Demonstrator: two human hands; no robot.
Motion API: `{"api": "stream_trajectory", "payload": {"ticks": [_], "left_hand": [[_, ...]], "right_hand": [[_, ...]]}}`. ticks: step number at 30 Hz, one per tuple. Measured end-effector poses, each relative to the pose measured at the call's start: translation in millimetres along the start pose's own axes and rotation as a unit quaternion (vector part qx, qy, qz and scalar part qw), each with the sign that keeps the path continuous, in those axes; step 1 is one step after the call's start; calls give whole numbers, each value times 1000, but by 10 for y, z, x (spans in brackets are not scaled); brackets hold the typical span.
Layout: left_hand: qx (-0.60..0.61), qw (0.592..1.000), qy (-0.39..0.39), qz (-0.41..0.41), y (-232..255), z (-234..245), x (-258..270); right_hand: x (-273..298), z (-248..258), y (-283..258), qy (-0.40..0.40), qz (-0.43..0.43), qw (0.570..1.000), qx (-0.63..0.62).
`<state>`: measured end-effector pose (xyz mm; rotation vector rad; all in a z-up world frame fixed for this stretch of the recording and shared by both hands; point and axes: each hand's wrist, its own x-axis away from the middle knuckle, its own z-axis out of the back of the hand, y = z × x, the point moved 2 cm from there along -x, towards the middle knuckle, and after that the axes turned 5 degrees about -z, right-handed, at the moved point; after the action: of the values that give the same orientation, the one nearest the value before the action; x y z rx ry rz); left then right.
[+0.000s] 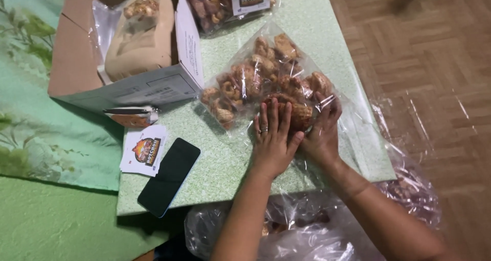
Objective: A person is manually packaging small bags of snacks into a larger plastic bag on a table.
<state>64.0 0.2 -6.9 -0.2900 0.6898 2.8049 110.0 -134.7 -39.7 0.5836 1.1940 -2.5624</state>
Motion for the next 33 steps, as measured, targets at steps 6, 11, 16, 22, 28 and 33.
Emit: {"api": "stream_trajectory", "payload": {"ticks": [6,11,16,22,28,33], "left_hand": [[-2,1000,26,-12,-14,-2,4],[6,1000,20,-12,-17,27,-1],[12,1000,14,-10,-27,31,-15],[18,1000,12,-12,-31,14,-19],[28,1000,4,-5,-37,-11,-21],[15,1000,-11,8,-73,-44,-36]], "right_hand": [[11,-113,117,26,-3,999,-40],[32,-112,96,28,33,999,-8],[-15,-36,3,22,10,1000,-13],[-6,-73,123,18,-2,1000,-25],[-11,-2,32,-12,-30,999,-26],[-209,238,-524,-42,-85,995,-35]]}}
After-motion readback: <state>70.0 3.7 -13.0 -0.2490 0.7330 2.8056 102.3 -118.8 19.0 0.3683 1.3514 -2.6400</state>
